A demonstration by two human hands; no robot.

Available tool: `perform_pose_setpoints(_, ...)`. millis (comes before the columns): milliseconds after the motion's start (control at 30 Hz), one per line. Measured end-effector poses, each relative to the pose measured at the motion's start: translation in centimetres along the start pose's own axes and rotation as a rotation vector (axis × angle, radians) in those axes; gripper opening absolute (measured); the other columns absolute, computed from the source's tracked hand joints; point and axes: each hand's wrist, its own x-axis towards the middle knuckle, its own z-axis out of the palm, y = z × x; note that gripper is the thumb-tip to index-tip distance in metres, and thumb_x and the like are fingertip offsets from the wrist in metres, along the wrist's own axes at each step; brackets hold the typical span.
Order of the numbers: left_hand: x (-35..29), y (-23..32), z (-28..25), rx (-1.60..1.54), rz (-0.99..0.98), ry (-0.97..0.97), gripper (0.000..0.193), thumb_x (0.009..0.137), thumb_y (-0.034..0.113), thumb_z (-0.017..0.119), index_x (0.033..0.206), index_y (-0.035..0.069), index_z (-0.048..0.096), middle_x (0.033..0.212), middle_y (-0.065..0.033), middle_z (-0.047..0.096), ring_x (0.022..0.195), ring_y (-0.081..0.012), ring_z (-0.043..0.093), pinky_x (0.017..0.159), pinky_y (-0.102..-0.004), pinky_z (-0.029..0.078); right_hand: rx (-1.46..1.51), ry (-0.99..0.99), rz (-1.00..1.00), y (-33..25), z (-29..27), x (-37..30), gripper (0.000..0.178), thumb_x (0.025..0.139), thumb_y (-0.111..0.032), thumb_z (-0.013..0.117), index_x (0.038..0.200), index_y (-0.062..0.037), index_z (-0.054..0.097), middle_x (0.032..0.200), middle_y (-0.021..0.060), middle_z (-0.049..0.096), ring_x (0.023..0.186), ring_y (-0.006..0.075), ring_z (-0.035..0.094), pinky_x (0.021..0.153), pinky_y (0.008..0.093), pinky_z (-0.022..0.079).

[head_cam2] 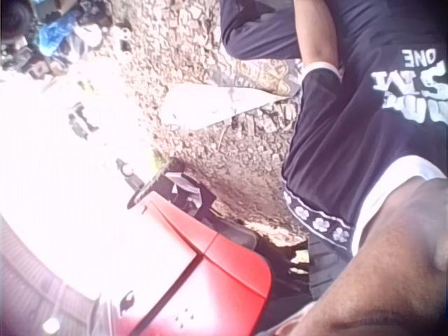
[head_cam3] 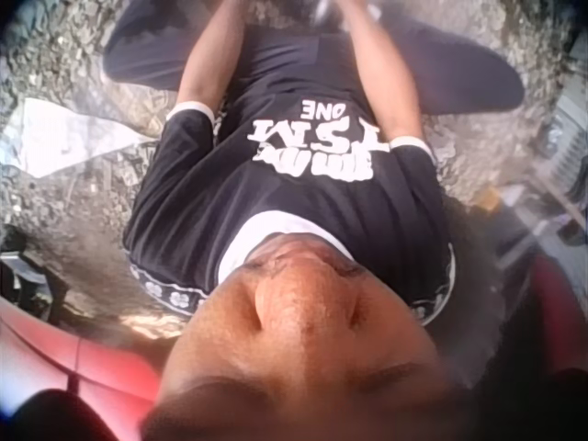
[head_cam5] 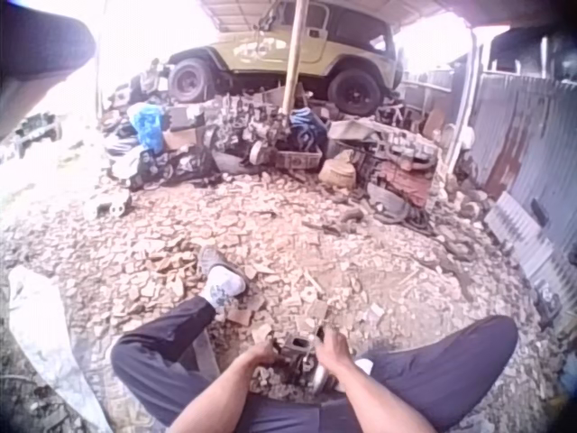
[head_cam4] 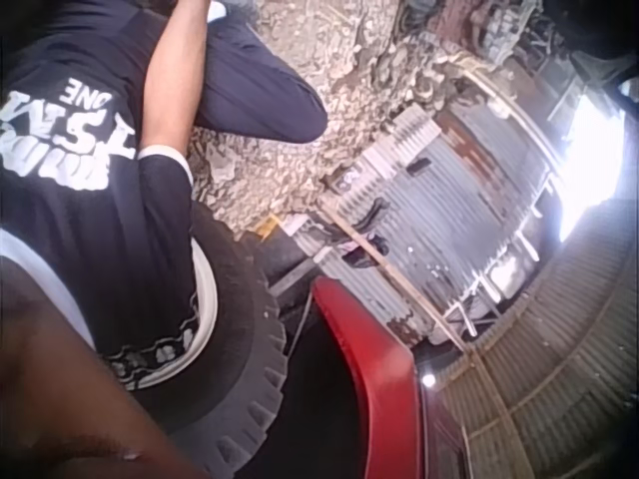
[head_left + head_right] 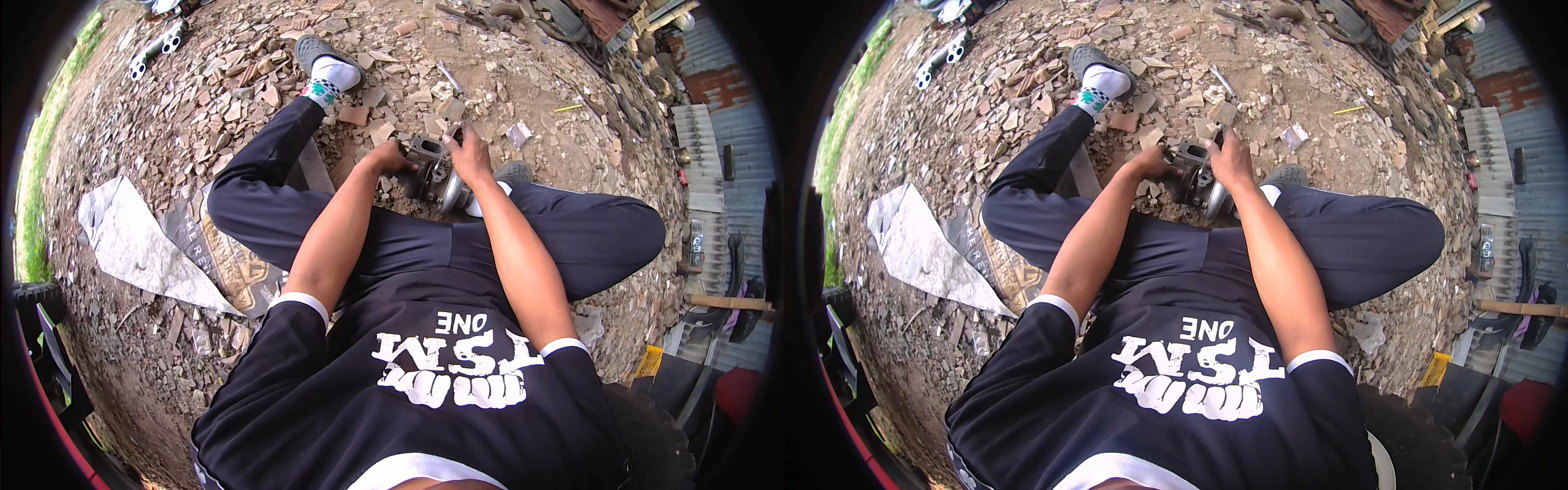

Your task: The person sits on the ground and uses a small metal tool to scrape and clean the surface of a silver-colored metal part. They repeatedly rotate the part to access different areas while continuing to scrape away residue.

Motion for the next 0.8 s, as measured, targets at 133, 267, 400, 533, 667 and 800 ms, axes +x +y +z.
perform_pose_setpoints(133, -0.4, 0.6, -0.5, 0.0, -0.035, -0.058, 0.08, 0.062, 0.041, 0.09, 0.121, -0.004, 0.06, 0.108, -0.0219, 0.069, 0.095, -0.0292, 0.068, 0.081, -0.0379, 0.054, -0.113, -0.235, -0.051, -1.1, -0.2, -0.9, 0.048, 0.087, -0.025, 0.067, 0.122, 0.0053, 0.054, 0.111, 0.0301, 0.063, 0.107, 0.0445, 0.061, 0.092, 0.0467, 0.048)
perform_pose_setpoints(267, -1.1, 1.4, -1.0, -0.001, -0.038, -0.095, 0.081, 0.062, 0.041, 0.089, 0.121, -0.005, 0.059, 0.11, -0.0224, 0.068, 0.096, -0.0296, 0.068, 0.082, -0.0381, 0.054, -0.187, -0.293, -0.07, -1.9, -0.5, -1.5, 0.053, 0.086, -0.025, 0.068, 0.123, 0.0083, 0.052, 0.112, 0.031, 0.063, 0.11, 0.0448, 0.059, 0.095, 0.0472, 0.046)
perform_pose_setpoints(400, -0.9, 1.2, -0.9, 0.003, -0.03, -0.081, 0.083, 0.061, 0.043, 0.089, 0.122, -0.005, 0.059, 0.112, -0.0232, 0.067, 0.101, -0.031, 0.067, 0.086, -0.0383, 0.053, -0.147, -0.304, -0.109, -2.1, -0.9, -1.9, 0.053, 0.084, -0.023, 0.069, 0.124, 0.0076, 0.053, 0.112, 0.0306, 0.063, 0.109, 0.0449, 0.059, 0.095, 0.0469, 0.046)
perform_pose_setpoints(533, -0.3, 0.3, -0.4, 0.05, 0.013, -0.018, 0.085, 0.06, 0.045, 0.089, 0.122, -0.005, 0.059, 0.114, -0.024, 0.067, 0.106, -0.0322, 0.065, 0.09, -0.0383, 0.051, -0.104, -0.357, -0.158, -4.1, -2.1, -3.1, 0.049, 0.083, -0.019, 0.07, 0.123, 0.0045, 0.054, 0.109, 0.0285, 0.064, 0.108, 0.0438, 0.06, 0.094, 0.0458, 0.047)
perform_pose_setpoints(667, 0.0, 0.2, -0.2, 0.045, -0.007, -0.02, 0.084, 0.06, 0.045, 0.088, 0.122, -0.004, 0.06, 0.11, -0.0228, 0.068, 0.098, -0.0296, 0.068, 0.084, -0.0378, 0.053, -0.051, -0.343, -0.247, -3.5, -1.5, -3.3, 0.038, 0.082, -0.014, 0.069, 0.115, 0.0005, 0.058, 0.105, 0.0246, 0.066, 0.104, 0.0418, 0.062, 0.09, 0.0449, 0.049)
perform_pose_setpoints(800, -0.5, 0.7, -0.4, 0.041, -0.013, -0.039, 0.08, 0.061, 0.044, 0.088, 0.119, -0.003, 0.061, 0.103, -0.0208, 0.07, 0.088, -0.0269, 0.069, 0.075, -0.0374, 0.055, -0.041, -0.495, -0.365, -2.9, -0.7, -3.6, 0.025, 0.081, -0.011, 0.069, 0.098, 0.0014, 0.055, 0.094, 0.0257, 0.065, 0.098, 0.0439, 0.062, 0.082, 0.0471, 0.049)
